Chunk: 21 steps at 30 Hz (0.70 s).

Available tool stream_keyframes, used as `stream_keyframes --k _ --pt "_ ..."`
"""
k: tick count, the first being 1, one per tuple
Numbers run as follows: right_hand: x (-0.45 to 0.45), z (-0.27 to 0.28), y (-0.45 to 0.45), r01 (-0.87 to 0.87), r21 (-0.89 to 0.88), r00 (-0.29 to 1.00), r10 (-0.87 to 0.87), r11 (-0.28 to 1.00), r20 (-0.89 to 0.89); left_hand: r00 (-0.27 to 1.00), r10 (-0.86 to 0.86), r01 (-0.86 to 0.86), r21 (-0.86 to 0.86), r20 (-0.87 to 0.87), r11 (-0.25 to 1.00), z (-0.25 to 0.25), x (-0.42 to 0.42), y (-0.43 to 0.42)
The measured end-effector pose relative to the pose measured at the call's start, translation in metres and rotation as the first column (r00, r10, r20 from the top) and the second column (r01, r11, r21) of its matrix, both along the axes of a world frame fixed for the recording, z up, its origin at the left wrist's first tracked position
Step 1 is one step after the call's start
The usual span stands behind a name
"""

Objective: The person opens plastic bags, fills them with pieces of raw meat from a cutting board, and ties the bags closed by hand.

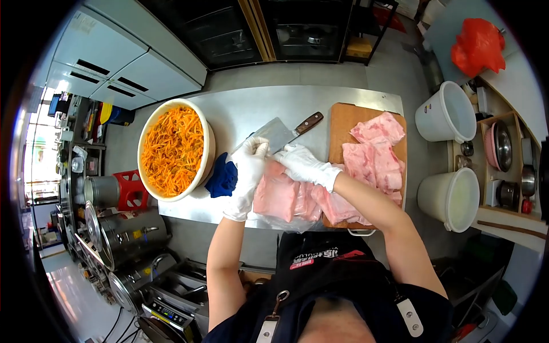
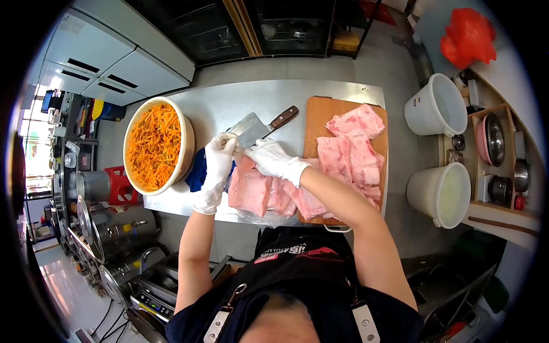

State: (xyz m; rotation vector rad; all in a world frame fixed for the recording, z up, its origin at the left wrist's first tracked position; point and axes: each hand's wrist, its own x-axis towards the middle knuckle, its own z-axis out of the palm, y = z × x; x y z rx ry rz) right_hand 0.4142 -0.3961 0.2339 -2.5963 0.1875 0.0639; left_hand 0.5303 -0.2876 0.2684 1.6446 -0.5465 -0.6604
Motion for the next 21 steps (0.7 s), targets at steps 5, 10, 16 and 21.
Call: stream_keyframes --k 5,10,16,21 --pt "-0.005 0.013 -0.004 -0.038 -0.063 0.995 0.044 0.997 0.089 0.944 -0.115 0.136 0.047 -0.309 0.990 0.026 0.010 0.015" --pt "-0.007 0.014 0.003 -0.131 -0.285 0.946 0.206 0.950 0.250 0.915 -0.392 0.372 0.581 -0.097 0.724 0.017 0.034 0.034" --pt "-0.009 0.023 0.008 -0.192 -0.312 0.902 0.292 0.931 0.317 0.550 -0.694 0.096 0.791 0.464 0.605 -0.010 0.040 0.033" --pt "-0.017 0.013 0.001 -0.117 -0.208 0.961 0.163 0.971 0.222 0.811 -0.439 0.225 0.486 0.387 0.844 0.033 0.019 0.019"
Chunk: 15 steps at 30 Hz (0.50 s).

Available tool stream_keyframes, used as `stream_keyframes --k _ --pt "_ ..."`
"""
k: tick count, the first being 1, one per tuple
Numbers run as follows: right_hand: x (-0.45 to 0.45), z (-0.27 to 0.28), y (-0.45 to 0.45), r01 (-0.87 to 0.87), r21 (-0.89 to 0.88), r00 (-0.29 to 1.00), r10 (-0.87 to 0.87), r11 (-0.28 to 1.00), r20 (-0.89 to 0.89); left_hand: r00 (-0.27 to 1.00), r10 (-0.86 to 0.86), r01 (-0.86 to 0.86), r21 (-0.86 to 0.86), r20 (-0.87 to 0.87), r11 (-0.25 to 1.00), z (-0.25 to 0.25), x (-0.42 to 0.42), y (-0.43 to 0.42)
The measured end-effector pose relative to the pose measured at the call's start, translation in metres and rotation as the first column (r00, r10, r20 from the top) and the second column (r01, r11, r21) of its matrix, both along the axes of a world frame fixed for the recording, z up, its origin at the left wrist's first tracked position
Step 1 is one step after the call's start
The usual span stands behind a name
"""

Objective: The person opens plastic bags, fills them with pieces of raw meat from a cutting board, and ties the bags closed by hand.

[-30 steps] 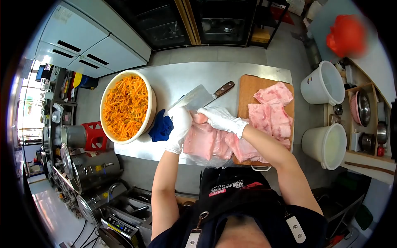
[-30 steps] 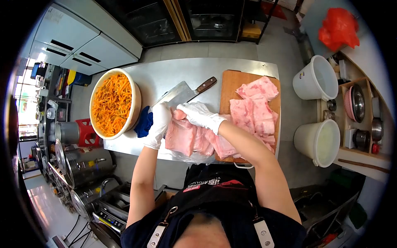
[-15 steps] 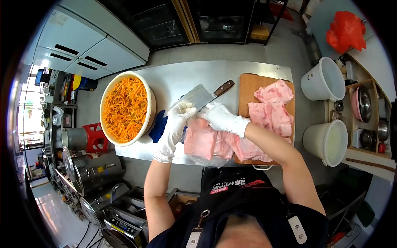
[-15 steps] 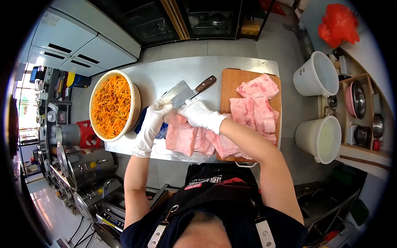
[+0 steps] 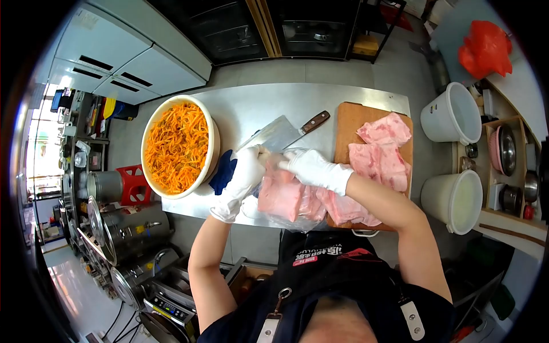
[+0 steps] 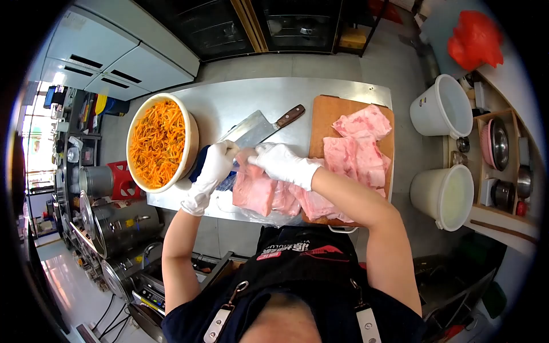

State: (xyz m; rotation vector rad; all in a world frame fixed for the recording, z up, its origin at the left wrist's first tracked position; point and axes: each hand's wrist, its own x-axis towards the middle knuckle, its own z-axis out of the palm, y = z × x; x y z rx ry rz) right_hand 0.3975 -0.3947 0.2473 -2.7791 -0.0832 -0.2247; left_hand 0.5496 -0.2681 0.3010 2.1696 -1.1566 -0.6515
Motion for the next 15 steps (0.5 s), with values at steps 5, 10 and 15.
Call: stream_keyframes --k 5,10,15 --pt "-0.008 0.017 -0.020 0.070 0.156 0.970 -0.030 0.985 -0.242 0.946 0.010 -0.014 -0.010 -0.323 1.000 0.002 0.000 0.003" --pt "-0.011 0.058 -0.040 0.024 0.009 0.940 -0.020 1.000 -0.340 0.952 -0.008 0.065 0.175 -0.307 0.982 -0.008 0.011 0.007" --pt "-0.027 0.062 -0.051 -0.109 -0.336 0.992 0.081 0.935 -0.097 0.992 -0.099 0.118 0.288 -0.077 0.950 0.018 0.013 -0.010"
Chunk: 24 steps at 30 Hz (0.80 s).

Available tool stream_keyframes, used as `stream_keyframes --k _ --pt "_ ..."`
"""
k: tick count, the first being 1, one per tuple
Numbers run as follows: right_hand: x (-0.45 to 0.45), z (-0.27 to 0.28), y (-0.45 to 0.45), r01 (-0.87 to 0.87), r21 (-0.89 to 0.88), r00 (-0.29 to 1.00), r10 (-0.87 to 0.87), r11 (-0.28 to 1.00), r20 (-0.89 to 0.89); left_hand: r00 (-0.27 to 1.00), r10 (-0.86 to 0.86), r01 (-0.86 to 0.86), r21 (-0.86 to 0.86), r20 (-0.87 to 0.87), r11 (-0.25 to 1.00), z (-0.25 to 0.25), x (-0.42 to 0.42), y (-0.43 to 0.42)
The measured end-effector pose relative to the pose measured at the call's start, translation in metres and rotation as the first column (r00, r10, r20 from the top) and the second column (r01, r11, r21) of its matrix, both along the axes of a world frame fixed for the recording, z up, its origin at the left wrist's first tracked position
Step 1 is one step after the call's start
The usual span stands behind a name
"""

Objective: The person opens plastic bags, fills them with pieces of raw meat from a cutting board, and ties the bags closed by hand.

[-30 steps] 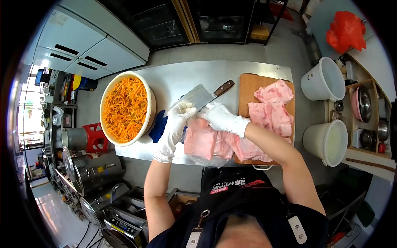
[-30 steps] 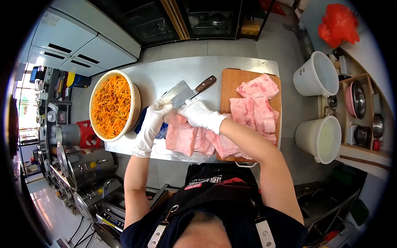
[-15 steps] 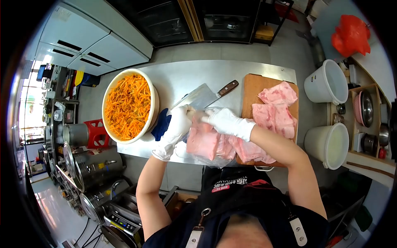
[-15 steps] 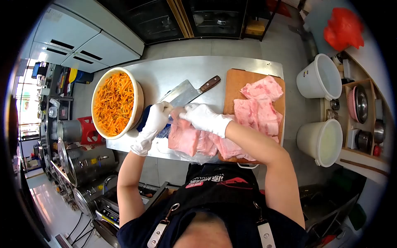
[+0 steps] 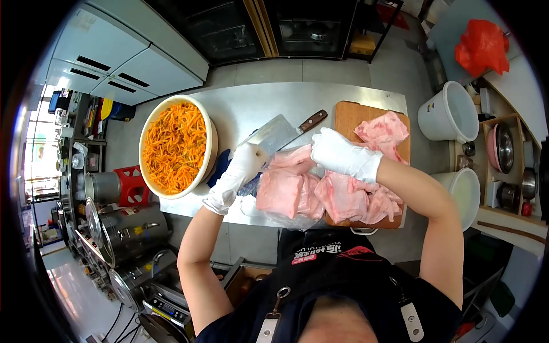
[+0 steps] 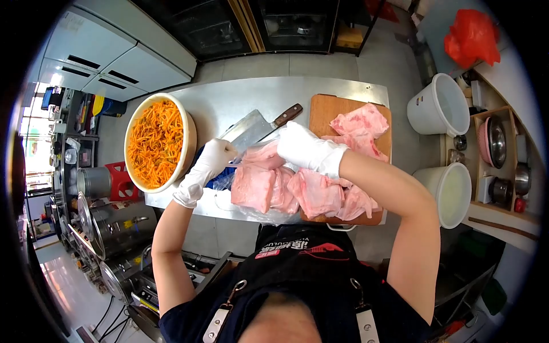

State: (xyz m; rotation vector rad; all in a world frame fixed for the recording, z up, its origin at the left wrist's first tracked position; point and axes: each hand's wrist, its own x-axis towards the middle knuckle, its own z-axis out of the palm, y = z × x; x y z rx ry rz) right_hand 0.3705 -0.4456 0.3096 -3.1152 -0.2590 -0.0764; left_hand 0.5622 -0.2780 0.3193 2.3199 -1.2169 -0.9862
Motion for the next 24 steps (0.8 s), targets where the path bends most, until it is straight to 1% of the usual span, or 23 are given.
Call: stream_keyframes --k 1,2,3,4,6,7,8,10,11,13,14,16,17,18,20,21,22,23,24 --pt "-0.002 0.006 0.001 0.040 -0.005 0.996 -0.041 0.999 -0.075 0.998 0.064 -0.066 -0.072 -0.030 0.995 0.003 0.001 -0.001" --pt "-0.004 0.015 -0.002 0.034 -0.020 0.999 -0.034 0.999 -0.035 0.990 0.124 -0.133 -0.143 -0.067 0.981 0.006 0.000 -0.004" --pt "-0.006 0.023 -0.004 0.026 -0.032 1.000 -0.026 0.999 0.003 0.953 0.233 -0.264 -0.148 -0.194 0.953 0.022 -0.006 -0.009" --pt "-0.007 0.027 -0.005 0.018 -0.043 0.999 -0.016 0.999 0.042 0.946 0.209 -0.250 -0.150 -0.248 0.957 0.018 -0.010 -0.009" --pt "-0.014 0.020 -0.012 -0.025 -0.106 0.999 0.027 0.994 0.019 0.922 0.161 -0.225 -0.149 -0.351 0.963 0.006 -0.017 -0.005" --pt "-0.015 0.019 -0.016 -0.048 -0.142 0.999 0.050 0.989 0.011 0.887 0.194 -0.294 -0.189 -0.420 0.937 0.005 -0.016 -0.007" --pt "-0.015 0.019 -0.021 -0.047 -0.179 0.999 0.051 0.983 0.019 0.762 0.269 -0.441 -0.167 -0.589 0.882 0.008 -0.010 -0.009" --pt "-0.009 0.044 -0.017 -0.055 -0.239 0.998 0.062 0.969 0.025 0.752 0.265 -0.507 -0.273 -0.603 0.818 0.000 -0.004 -0.015" --pt "-0.008 0.044 -0.021 -0.045 -0.156 0.996 0.057 0.987 0.070 0.735 0.262 -0.534 -0.297 -0.625 0.792 -0.002 -0.007 -0.015" --pt "-0.009 0.035 -0.021 0.046 -0.100 0.998 -0.042 0.994 0.037 0.703 0.246 -0.584 -0.345 -0.667 0.735 0.002 -0.021 -0.024" --pt "-0.010 0.030 -0.021 0.092 -0.074 0.996 -0.091 0.993 0.019 0.702 0.226 -0.583 -0.363 -0.675 0.727 0.001 -0.029 -0.028" --pt "-0.007 0.023 -0.021 0.049 -0.057 0.998 -0.047 0.997 0.033 0.579 0.270 -0.649 -0.234 -0.769 0.724 -0.002 -0.044 -0.036" --pt "-0.003 0.015 -0.018 0.030 -0.040 0.999 -0.028 0.999 0.047 0.646 0.261 -0.595 -0.259 -0.717 0.761 -0.014 -0.045 -0.038" --pt "-0.001 0.012 -0.016 0.012 -0.024 0.998 -0.010 1.000 0.062 0.653 0.217 -0.555 -0.263 -0.725 0.789 -0.021 -0.048 -0.039" --pt "0.000 0.005 -0.015 0.042 0.291 0.998 -0.053 0.956 0.032 0.661 0.126 -0.469 -0.277 -0.740 0.839 -0.034 -0.054 -0.040" --pt "0.002 -0.008 -0.016 0.072 0.438 0.997 -0.082 0.896 0.003 0.594 0.114 -0.510 -0.263 -0.797 0.819 -0.037 -0.062 -0.041" --pt "0.004 -0.017 -0.016 0.101 0.573 0.994 -0.104 0.813 -0.028 0.619 0.096 -0.480 -0.279 -0.779 0.832 -0.034 -0.070 -0.041" --pt "0.005 -0.026 -0.017 0.128 0.673 0.989 -0.141 0.728 -0.036 0.644 0.078 -0.450 -0.294 -0.761 0.843 -0.029 -0.079 -0.040" --pt "0.005 -0.025 -0.016 0.091 0.713 0.992 -0.127 0.695 -0.002 0.667 0.062 -0.421 -0.307 -0.743 0.853 -0.027 -0.087 -0.042"
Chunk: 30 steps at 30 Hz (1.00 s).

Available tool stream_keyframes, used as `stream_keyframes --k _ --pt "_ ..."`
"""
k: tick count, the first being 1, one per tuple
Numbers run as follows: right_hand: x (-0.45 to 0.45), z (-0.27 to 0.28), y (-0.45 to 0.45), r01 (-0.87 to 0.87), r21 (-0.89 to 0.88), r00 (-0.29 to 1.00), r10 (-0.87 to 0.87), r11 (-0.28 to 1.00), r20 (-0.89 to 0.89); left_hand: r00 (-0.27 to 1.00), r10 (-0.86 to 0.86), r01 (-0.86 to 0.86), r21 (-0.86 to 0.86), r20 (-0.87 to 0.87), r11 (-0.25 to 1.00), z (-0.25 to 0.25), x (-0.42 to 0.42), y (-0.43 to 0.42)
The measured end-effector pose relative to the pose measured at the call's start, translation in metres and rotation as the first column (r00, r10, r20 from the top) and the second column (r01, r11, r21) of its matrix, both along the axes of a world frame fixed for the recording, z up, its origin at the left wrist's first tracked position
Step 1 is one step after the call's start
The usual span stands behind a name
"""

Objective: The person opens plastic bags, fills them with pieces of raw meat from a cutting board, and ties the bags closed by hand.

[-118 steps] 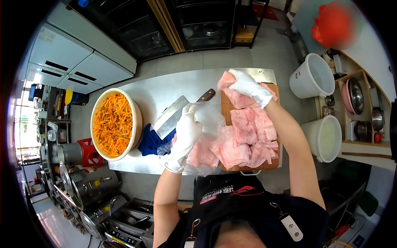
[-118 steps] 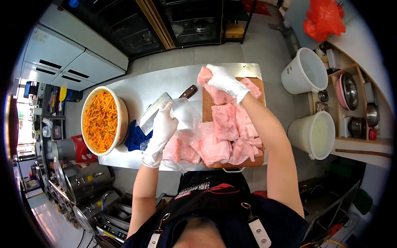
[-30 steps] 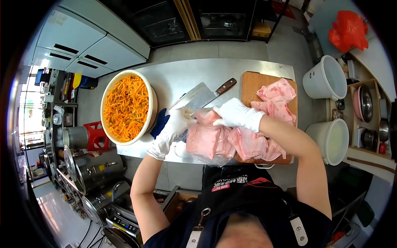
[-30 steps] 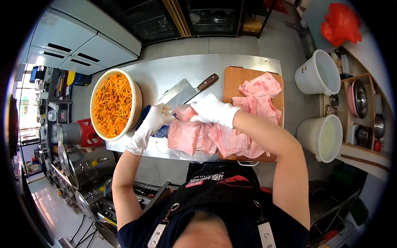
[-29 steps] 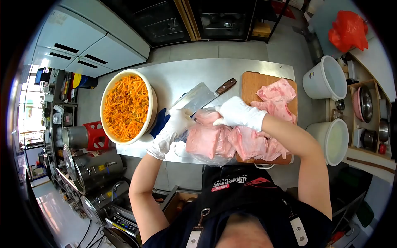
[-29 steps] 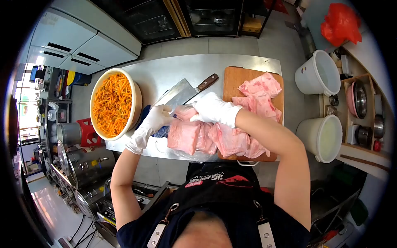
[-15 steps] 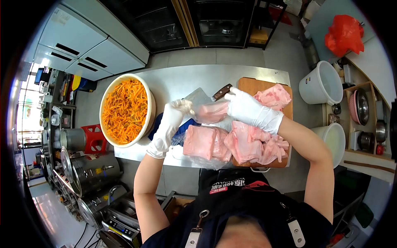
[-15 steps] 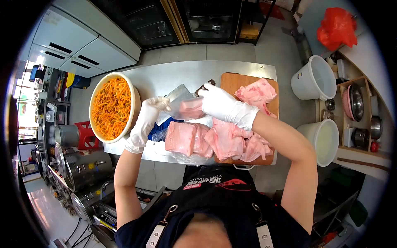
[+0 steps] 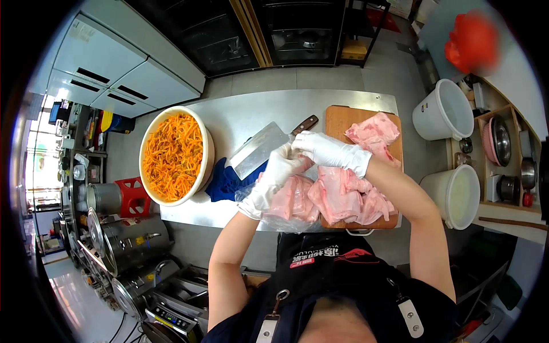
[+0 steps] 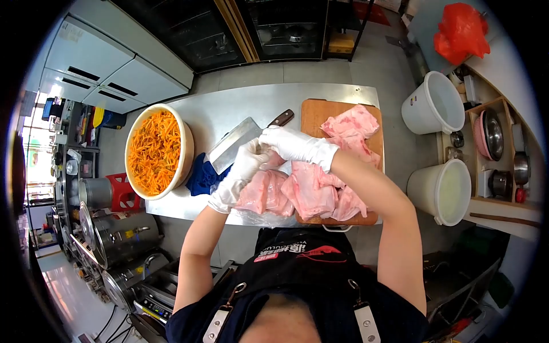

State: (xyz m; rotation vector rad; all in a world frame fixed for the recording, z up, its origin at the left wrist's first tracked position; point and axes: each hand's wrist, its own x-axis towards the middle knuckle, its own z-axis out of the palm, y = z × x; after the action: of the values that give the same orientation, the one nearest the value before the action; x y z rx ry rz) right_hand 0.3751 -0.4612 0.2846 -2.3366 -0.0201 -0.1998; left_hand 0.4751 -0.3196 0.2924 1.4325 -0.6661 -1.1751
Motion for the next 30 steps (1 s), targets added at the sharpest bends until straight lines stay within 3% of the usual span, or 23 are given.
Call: stream_keyframes --k 1,2,3,6,7,10,12,13,14,15,17,19,20,21,24,25,28,30 --pt "-0.001 0.004 0.002 -0.015 0.050 0.999 0.013 0.999 0.040 0.997 0.080 -0.082 -0.072 -0.022 0.994 -0.016 -0.008 -0.004" --pt "-0.003 0.007 0.005 -0.031 0.100 0.997 0.023 0.994 0.080 0.992 0.124 -0.124 -0.020 0.007 0.992 -0.030 -0.006 -0.004" --pt "-0.007 0.009 0.008 0.005 0.284 0.993 -0.039 0.959 0.113 0.986 0.163 -0.164 0.031 0.040 0.986 -0.036 -0.005 -0.005" --pt "-0.022 0.014 0.006 0.392 0.441 0.898 -0.440 0.807 0.008 0.954 0.300 -0.299 0.046 -0.004 0.953 -0.046 -0.004 -0.005" --pt "-0.027 0.007 0.005 0.464 0.257 0.876 -0.482 0.848 0.009 0.950 0.311 -0.310 0.039 -0.026 0.950 -0.044 -0.003 -0.003" --pt "-0.025 -0.028 0.026 0.484 -0.085 0.874 -0.479 0.871 0.078 0.960 0.279 -0.278 0.053 -0.008 0.959 -0.035 -0.006 0.003" --pt "-0.019 -0.048 0.036 0.499 0.008 0.863 -0.498 0.867 0.084 0.971 0.225 -0.228 0.031 0.078 0.973 -0.035 -0.009 0.005" --pt "-0.016 -0.059 0.041 0.531 0.113 0.836 -0.541 0.840 0.096 0.981 0.192 -0.192 0.027 -0.026 0.981 -0.003 -0.012 0.006" --pt "-0.014 -0.068 0.043 0.553 0.217 0.806 -0.582 0.805 0.104 0.966 0.157 -0.160 -0.002 0.206 0.987 -0.006 -0.006 0.008" --pt "-0.012 -0.070 0.043 0.573 0.328 0.777 -0.625 0.751 0.076 0.896 0.123 -0.125 -0.023 0.427 0.992 -0.014 0.004 0.013" --pt "-0.009 -0.073 0.046 0.590 0.530 0.719 -0.695 0.608 -0.003 0.611 0.028 -0.024 -0.017 0.792 1.000 -0.027 0.019 0.024" --pt "-0.008 -0.079 0.040 0.543 0.540 0.773 -0.634 0.643 -0.024 0.147 -0.184 0.206 0.152 0.972 0.967 -0.020 0.030 0.028" --pt "-0.008 -0.081 0.036 0.522 0.543 0.796 -0.605 0.658 -0.032 -0.119 -0.243 0.282 0.268 0.963 0.921 -0.017 0.033 0.027" --pt "-0.007 -0.078 0.035 0.545 0.523 0.806 -0.581 0.655 -0.112 -0.140 -0.133 0.387 0.178 0.981 0.905 -0.014 0.034 0.023" --pt "-0.006 -0.061 0.033 0.557 0.454 0.825 -0.529 0.696 -0.200 -0.402 -0.130 0.506 0.338 0.906 0.793 0.014 0.032 0.007" --pt "-0.005 -0.069 0.034 0.576 0.353 0.814 -0.554 0.737 -0.173 -0.406 -0.114 0.543 0.340 0.907 0.767 0.008 0.036 0.004" --pt "-0.001 -0.066 0.033 0.595 0.277 0.803 -0.569 0.754 -0.178 -0.209 0.051 0.715 0.117 0.977 0.689 0.010 0.042 -0.017" --pt "-0.006 -0.062 0.030 0.569 0.269 0.823 -0.540 0.778 -0.177 -0.214 0.000 0.701 0.154 0.977 0.696 0.008 0.041 -0.021"
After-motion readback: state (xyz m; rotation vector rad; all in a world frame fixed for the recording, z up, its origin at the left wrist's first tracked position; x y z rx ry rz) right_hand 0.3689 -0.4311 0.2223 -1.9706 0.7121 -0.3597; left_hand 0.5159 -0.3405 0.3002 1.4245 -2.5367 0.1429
